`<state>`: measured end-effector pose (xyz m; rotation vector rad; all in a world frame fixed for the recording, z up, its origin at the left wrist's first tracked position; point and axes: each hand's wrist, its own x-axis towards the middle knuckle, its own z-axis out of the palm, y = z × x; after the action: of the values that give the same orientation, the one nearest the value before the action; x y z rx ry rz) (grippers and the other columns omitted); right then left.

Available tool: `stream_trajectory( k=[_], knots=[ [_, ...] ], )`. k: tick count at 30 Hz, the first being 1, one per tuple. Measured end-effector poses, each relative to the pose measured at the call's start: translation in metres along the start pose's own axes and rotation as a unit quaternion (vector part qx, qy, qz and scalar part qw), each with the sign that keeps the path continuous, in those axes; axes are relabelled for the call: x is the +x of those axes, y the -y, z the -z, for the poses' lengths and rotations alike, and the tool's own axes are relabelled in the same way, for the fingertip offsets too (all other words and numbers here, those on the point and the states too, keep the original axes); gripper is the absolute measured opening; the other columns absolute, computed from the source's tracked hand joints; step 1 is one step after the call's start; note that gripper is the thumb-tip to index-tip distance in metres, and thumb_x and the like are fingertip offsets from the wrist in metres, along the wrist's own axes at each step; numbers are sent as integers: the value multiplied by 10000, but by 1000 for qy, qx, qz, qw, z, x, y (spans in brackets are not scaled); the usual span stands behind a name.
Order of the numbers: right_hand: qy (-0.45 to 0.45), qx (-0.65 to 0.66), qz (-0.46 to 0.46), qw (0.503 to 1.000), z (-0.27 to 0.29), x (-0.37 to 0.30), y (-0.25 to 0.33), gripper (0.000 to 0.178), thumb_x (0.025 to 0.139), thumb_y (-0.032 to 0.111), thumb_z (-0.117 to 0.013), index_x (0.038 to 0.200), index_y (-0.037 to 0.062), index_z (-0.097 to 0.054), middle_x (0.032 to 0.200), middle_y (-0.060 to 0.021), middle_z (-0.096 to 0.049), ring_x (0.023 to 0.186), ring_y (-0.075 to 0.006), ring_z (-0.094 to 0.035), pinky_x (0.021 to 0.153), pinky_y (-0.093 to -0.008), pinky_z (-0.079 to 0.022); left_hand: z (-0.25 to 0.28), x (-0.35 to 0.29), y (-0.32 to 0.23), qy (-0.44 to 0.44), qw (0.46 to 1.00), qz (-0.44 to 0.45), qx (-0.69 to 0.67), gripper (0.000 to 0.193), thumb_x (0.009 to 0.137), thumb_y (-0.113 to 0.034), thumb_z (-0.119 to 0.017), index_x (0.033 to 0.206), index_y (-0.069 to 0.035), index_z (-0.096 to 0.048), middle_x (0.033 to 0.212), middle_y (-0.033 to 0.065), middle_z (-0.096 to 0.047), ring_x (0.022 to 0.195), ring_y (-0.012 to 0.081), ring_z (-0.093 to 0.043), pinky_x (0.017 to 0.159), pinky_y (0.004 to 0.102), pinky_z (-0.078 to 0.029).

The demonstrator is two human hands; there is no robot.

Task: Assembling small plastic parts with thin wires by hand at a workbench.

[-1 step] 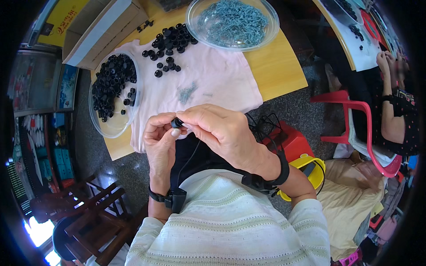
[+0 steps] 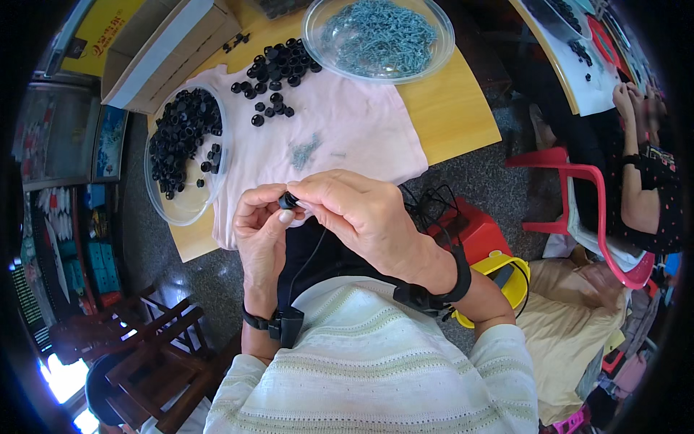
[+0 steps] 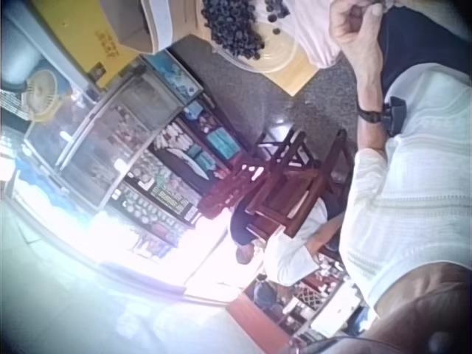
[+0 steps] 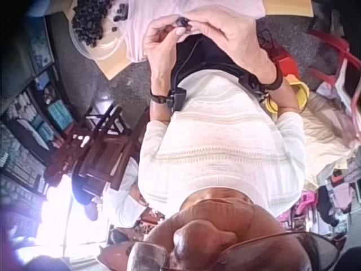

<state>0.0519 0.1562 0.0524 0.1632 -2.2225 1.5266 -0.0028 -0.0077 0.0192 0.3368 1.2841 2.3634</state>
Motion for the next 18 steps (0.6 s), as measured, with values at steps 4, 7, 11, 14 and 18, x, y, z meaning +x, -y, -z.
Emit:
stream_trajectory(
  k=[4, 7, 11, 14, 18],
  knots=[
    [3, 1, -3, 1000, -1, 0, 0, 249, 778, -67, -665, 1018, -2, -654, 925, -133, -671, 812, -251, -669, 681, -301, -543, 1, 0, 1, 0, 1000, -2, 10, 258, 799, 118, -646, 1037, 31, -598, 1030, 146, -635, 905, 211, -662, 797, 331, -579],
    [4, -12, -8, 1000, -1, -1, 1, 253, 780, -67, -663, 1024, -2, -649, 925, -133, -668, 813, -256, -665, 682, -305, -542, 3, -1, 2, -1, 1000, 0, 5, 251, 798, 115, -650, 1030, 31, -604, 1033, 147, -635, 906, 212, -662, 802, 332, -579],
    [0, -36, 10, 999, -2, -1, 0, 254, 780, -65, -663, 1026, -4, -643, 922, -133, -665, 811, -259, -662, 678, -307, -541, 4, -1, 3, -4, 1000, 0, 4, 248, 798, 117, -649, 1028, 32, -607, 1035, 146, -635, 909, 213, -661, 805, 332, -578],
    [2, -41, 11, 999, -3, -1, -1, 249, 779, -66, -663, 1020, -6, -640, 905, -129, -660, 804, -257, -660, 680, -305, -542, 3, -1, 4, -4, 1000, 2, 14, 249, 800, 118, -647, 1031, 35, -606, 1037, 146, -635, 913, 212, -660, 809, 331, -578],
    [-1, -17, -27, 1000, -4, -3, -2, 239, 781, -65, -666, 1011, -10, -634, 886, -119, -654, 778, -235, -660, 665, -292, -542, 3, 0, 6, -5, 999, -12, 41, 241, 807, 124, -636, 1030, 40, -605, 1030, 145, -635, 913, 209, -658, 816, 332, -576]
  ],
)
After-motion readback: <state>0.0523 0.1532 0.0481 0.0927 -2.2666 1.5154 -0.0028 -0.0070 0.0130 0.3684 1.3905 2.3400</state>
